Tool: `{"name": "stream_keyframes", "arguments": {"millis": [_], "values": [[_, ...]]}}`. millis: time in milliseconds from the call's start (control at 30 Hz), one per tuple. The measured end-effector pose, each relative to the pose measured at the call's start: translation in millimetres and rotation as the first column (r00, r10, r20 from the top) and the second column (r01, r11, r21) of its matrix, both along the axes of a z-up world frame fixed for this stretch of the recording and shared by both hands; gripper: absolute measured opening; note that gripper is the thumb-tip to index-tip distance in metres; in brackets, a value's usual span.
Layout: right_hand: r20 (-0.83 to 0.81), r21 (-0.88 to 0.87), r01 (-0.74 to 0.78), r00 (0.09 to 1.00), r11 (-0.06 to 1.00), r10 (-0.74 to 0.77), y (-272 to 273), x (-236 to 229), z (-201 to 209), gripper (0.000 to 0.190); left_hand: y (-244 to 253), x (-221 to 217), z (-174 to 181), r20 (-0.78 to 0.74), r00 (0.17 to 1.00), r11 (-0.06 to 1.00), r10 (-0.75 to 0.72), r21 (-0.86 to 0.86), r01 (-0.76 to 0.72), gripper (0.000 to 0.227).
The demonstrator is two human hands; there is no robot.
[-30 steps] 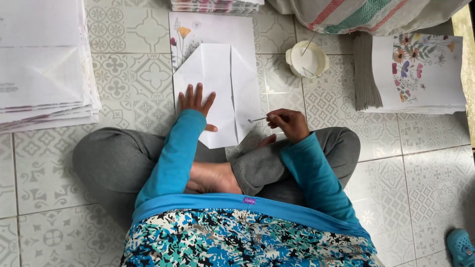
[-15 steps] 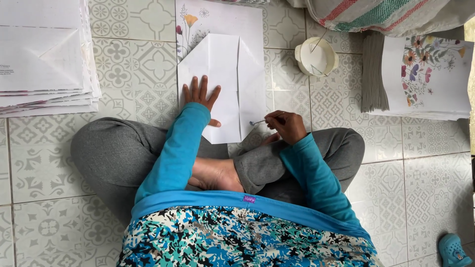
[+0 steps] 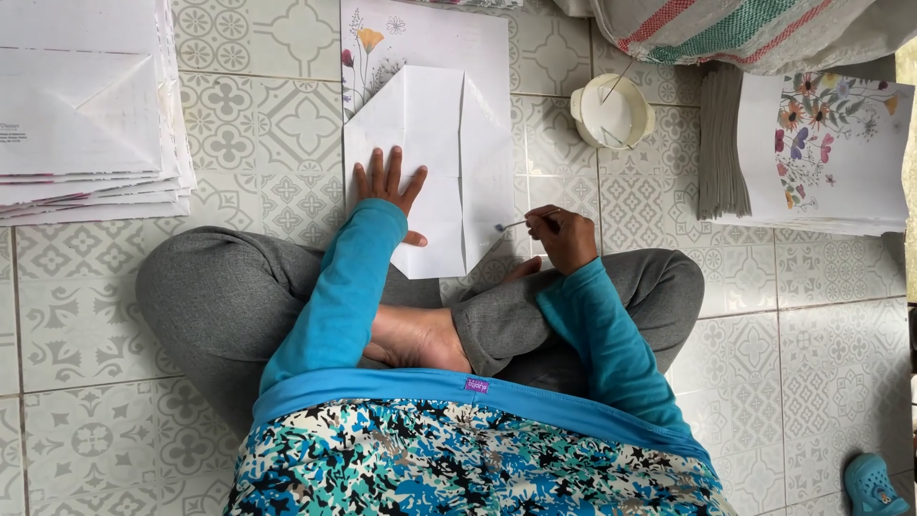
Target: Folding pre-printed paper sheets and applying glue to the edges to create envelopes.
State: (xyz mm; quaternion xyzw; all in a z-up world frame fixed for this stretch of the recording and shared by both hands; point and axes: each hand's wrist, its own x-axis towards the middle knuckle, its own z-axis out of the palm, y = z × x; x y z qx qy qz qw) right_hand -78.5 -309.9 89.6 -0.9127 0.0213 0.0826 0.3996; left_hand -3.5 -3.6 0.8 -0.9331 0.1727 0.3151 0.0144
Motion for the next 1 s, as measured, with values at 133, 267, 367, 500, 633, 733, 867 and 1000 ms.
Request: {"name": "stream_keyframes", "arguments": {"millis": [133,267,367,500,633,733,867,1000], "values": [[0.034,-0.009,-0.037,0.999,0.999,0.037,-1.6,-1.4,-3.6,0.010,-0.3,2.1,-5.3,0.001,1.000,1.000,0.003,-0.007,-0.003,0.136],[-0.026,0.091,-0.173,0.984,0.981,0.176,18.7,-12.7,3.7,0.012,0.2,0.7,-4.8,-0.002,1.000,1.000,0.002,-0.008,-0.002,0.136],[-0.037,0.147,-0.200,0.977,0.969,0.208,27.8,-16.0,10.1,0.011,0.3,1.2,-5.3,0.001,1.000,1.000,0.000,-0.009,0.000,0.137],[0.022,0.107,-0.151,0.989,0.983,0.150,10.6,-5.9,6.1,0.013,-0.5,0.6,-6.3,0.009,1.000,1.000,0.002,-0.006,-0.002,0.137],[0.092,0.050,-0.120,0.989,0.992,0.115,9.6,-5.5,3.1,0.010,0.1,0.1,-3.3,0.011,1.000,1.000,0.000,-0.006,0.000,0.137],[0.085,0.043,-0.192,0.979,0.981,0.187,27.6,-13.1,12.2,0.009,-0.1,0.1,-1.6,0.012,1.000,1.000,-0.002,-0.005,0.002,0.136],[0.022,0.165,-0.328,0.944,0.930,0.329,46.1,-20.3,20.1,0.006,0.3,0.8,-5.2,0.003,1.000,1.000,0.007,-0.013,-0.006,0.137],[0.024,0.285,-0.326,0.943,0.901,0.333,48.8,-18.8,26.5,0.009,0.2,1.8,-8.2,0.006,1.000,1.000,0.007,-0.023,-0.007,0.137]]}}
